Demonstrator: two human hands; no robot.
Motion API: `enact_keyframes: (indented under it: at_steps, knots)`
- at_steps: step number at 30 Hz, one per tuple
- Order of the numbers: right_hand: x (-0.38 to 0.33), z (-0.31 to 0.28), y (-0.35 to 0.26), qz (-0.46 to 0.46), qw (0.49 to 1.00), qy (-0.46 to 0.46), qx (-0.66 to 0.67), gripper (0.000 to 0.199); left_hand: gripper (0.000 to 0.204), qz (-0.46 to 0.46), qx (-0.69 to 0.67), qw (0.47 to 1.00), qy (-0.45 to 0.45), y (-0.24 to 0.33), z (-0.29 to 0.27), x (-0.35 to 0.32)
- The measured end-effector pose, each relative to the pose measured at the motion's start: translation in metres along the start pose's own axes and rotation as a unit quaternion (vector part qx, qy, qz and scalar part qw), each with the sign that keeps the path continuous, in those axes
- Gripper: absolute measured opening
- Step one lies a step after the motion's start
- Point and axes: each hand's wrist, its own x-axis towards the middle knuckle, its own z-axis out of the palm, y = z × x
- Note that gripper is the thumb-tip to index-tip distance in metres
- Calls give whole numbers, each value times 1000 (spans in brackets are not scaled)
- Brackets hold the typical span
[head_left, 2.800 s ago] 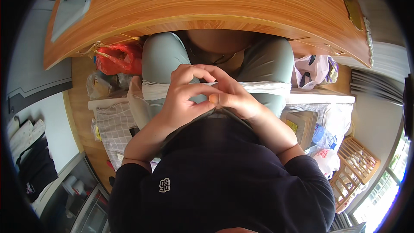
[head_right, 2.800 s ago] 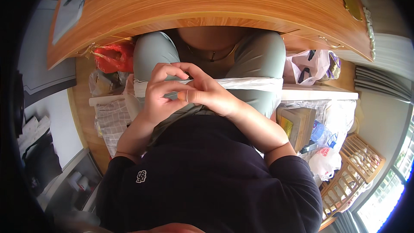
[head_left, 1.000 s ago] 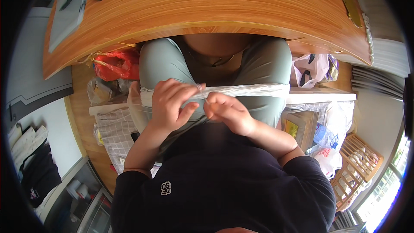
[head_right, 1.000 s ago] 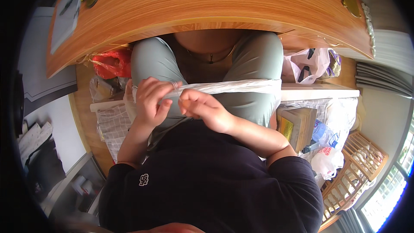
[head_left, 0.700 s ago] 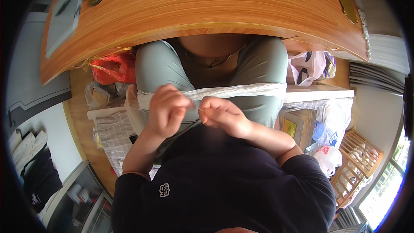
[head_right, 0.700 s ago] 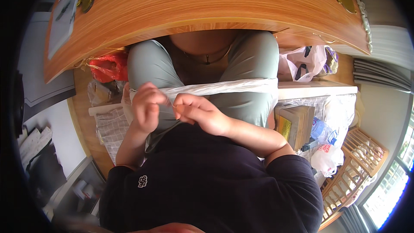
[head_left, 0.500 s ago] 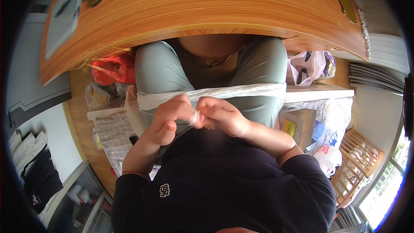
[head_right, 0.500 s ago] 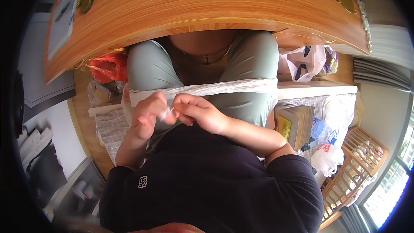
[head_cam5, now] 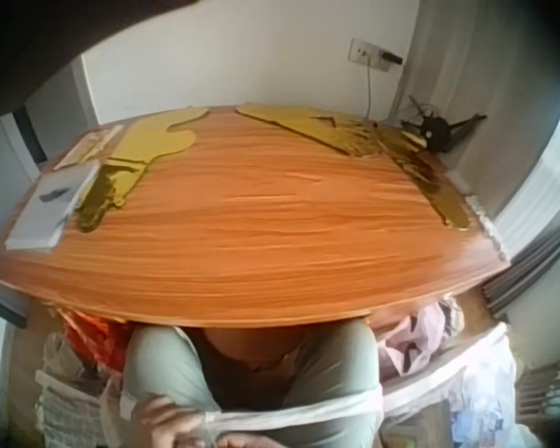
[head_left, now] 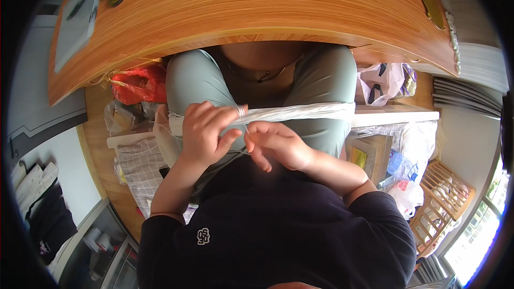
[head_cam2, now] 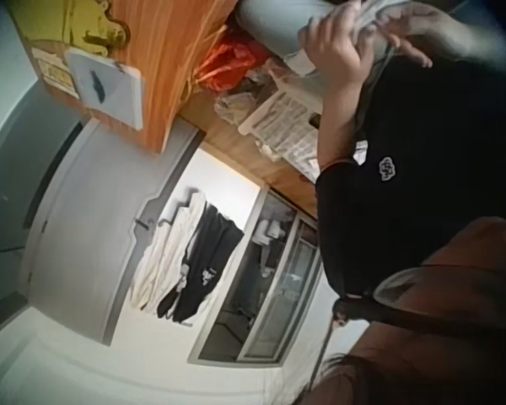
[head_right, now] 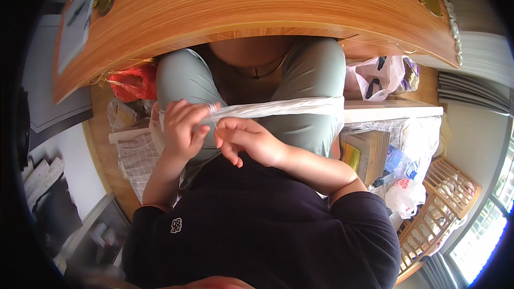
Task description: Handling and wrapping white plastic strips around the hands.
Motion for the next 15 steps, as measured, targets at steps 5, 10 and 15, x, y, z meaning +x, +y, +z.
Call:
enact_keyframes:
  at_steps: [5,10,15]
  knots:
    - [2,-4,5,11,999,0,34,21,44,-140,-603,786,-3,6,3,-23]
    - [-4,-1,-16,-39,998,-42,-33,20,64,29,155,986,-47,14,0,-4]
    - [-3,-3,-18,8,990,-33,-140,16,56,-65,-378,920,-76,-3,-14,-14]
